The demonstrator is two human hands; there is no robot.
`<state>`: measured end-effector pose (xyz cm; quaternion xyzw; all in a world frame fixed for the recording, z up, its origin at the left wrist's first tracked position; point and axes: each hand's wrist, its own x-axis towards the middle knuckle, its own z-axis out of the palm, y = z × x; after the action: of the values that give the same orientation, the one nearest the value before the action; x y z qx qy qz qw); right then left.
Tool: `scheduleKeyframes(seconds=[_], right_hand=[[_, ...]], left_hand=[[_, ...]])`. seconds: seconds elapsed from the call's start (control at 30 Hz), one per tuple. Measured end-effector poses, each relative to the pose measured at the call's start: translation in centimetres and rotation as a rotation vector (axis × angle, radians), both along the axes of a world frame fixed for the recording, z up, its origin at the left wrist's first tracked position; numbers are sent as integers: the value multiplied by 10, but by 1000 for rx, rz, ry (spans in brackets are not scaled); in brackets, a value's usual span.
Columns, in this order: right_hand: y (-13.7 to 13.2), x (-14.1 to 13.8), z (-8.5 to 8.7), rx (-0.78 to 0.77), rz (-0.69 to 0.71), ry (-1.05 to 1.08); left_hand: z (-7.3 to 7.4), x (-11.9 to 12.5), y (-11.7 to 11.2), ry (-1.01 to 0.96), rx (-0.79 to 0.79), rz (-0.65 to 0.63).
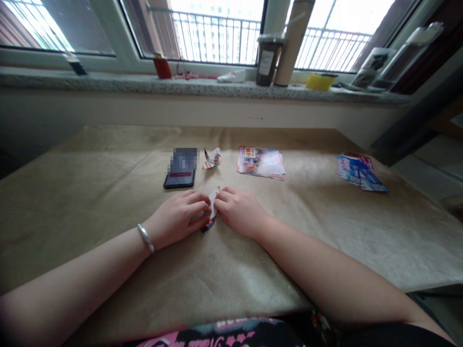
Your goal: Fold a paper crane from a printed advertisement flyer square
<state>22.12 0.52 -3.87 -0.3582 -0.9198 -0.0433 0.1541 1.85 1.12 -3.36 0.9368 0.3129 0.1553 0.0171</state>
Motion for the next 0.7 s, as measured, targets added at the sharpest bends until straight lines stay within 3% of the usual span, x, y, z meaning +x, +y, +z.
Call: scheduleKeyframes(seconds=[0.23, 0.47, 0.7], right_hand=[[-5, -3, 2, -17, 39, -12], [1, 2, -1, -135, 37, 183], [7, 7, -2, -204, 103, 235]], left_hand=[[1, -1, 2, 4, -2, 11], [0, -1, 2, -14, -24, 16], [6, 0, -3, 65, -16, -36]])
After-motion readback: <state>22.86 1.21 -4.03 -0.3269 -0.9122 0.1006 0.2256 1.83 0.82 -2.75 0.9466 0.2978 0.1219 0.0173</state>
